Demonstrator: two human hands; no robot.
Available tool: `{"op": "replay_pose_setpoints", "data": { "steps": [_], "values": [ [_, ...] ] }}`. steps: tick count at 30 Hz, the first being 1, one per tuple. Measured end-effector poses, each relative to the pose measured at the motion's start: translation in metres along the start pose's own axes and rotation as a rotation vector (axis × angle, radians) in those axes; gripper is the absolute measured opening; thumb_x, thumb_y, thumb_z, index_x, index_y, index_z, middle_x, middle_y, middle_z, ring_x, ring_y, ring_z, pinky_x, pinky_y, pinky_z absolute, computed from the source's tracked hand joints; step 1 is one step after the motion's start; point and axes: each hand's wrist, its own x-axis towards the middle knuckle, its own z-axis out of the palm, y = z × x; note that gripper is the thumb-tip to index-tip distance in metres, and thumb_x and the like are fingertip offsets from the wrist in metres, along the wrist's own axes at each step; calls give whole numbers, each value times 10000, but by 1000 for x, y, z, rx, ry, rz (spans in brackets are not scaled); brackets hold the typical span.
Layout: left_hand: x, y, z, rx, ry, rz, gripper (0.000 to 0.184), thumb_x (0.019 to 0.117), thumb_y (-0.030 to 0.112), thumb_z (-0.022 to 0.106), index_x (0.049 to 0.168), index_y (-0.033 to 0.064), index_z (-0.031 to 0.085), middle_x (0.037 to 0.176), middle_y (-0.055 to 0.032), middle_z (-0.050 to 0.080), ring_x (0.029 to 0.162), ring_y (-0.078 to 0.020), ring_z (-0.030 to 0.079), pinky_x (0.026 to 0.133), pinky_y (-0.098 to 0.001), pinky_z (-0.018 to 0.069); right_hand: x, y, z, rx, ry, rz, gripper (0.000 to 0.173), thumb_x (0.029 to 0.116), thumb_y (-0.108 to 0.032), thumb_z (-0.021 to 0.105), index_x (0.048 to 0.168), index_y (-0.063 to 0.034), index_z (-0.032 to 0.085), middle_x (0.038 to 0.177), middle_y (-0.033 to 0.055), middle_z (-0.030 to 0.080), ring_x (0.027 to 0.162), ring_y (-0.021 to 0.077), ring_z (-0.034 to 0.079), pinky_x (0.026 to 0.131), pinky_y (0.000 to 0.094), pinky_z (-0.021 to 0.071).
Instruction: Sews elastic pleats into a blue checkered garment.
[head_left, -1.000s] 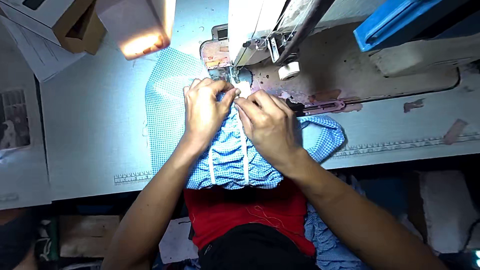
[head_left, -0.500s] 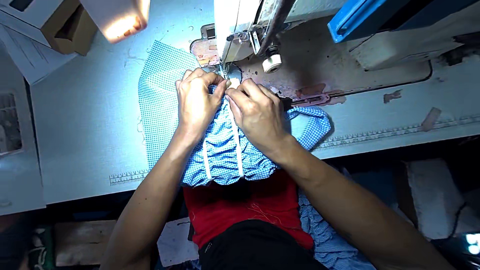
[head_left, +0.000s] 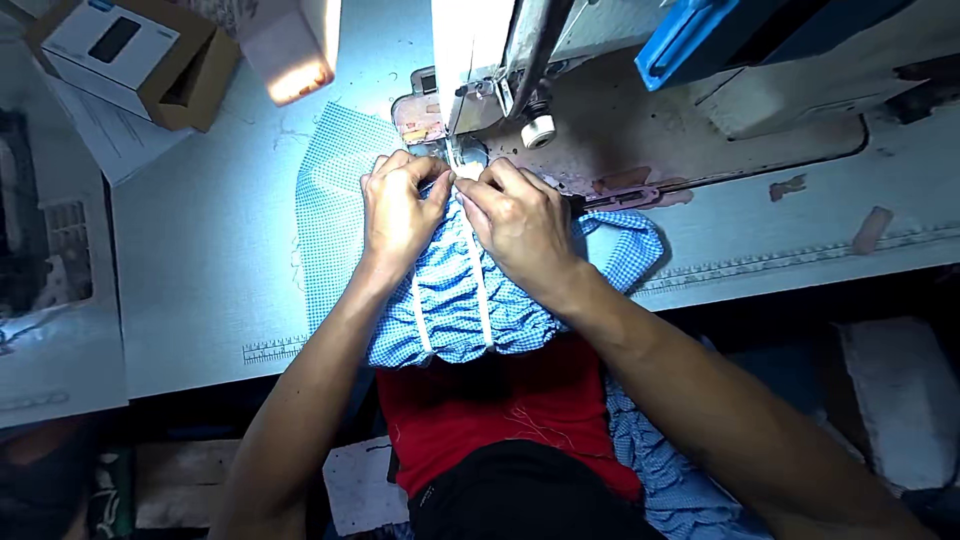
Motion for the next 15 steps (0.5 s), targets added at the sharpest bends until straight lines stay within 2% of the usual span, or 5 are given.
{"op": "replay_pose_setpoints", "data": {
  "steps": [4, 7, 10, 12, 15],
  "values": [
    [-24, 8, -19, 70, -70, 288, 411, 977, 457, 591, 1251, 188, 739, 1390, -99, 595, 1311, -318, 489, 1083, -533, 378, -27, -6, -36, 115, -74, 91, 326, 1036, -223, 580, 1329, -133, 692, 1328, 114, 624, 1167, 323, 586, 933, 481, 506],
    [-45, 4, -19, 176, -186, 438, 479, 970, 584, 564, 1282, 263, 736, 1442, 1, 632, 1439, -320, 457, 1205, -591, 260, -50, -1, -48, -48, -158, 218, 444, 1005, -409, 546, 1315, -111, 660, 1404, 137, 567, 1265, 411, 497, 925, 616, 408],
    [-47, 0, -18, 175, -198, 422, 455, 960, 587, 598, 1259, 279, 752, 1349, 65, 693, 1429, -270, 485, 1215, -598, 236, -58, 3, -60, -14, -235, 122, 459, 993, -531, 563, 935, -87, 667, 988, 141, 628, 1026, 388, 566, 897, 596, 383],
    [-46, -1, -18, 163, -187, 411, 445, 956, 583, 607, 1250, 284, 756, 1332, 72, 701, 1426, -265, 488, 1216, -618, 220, -61, 16, -82, 78, -413, 80, 472, 951, -639, 543, 897, -184, 655, 656, -12, 589, 651, 190, 617, 622, 448, 485],
    [-46, -2, -17, 160, -182, 409, 473, 942, 614, 611, 1264, 297, 751, 1356, 77, 688, 1430, -272, 483, 1215, -643, 200, -67, 65, -138, 236, -669, 164, 378, 958, -593, 573, 822, -247, 642, 579, -88, 547, 494, 65, 548, 427, 312, 446]
  ]
}}
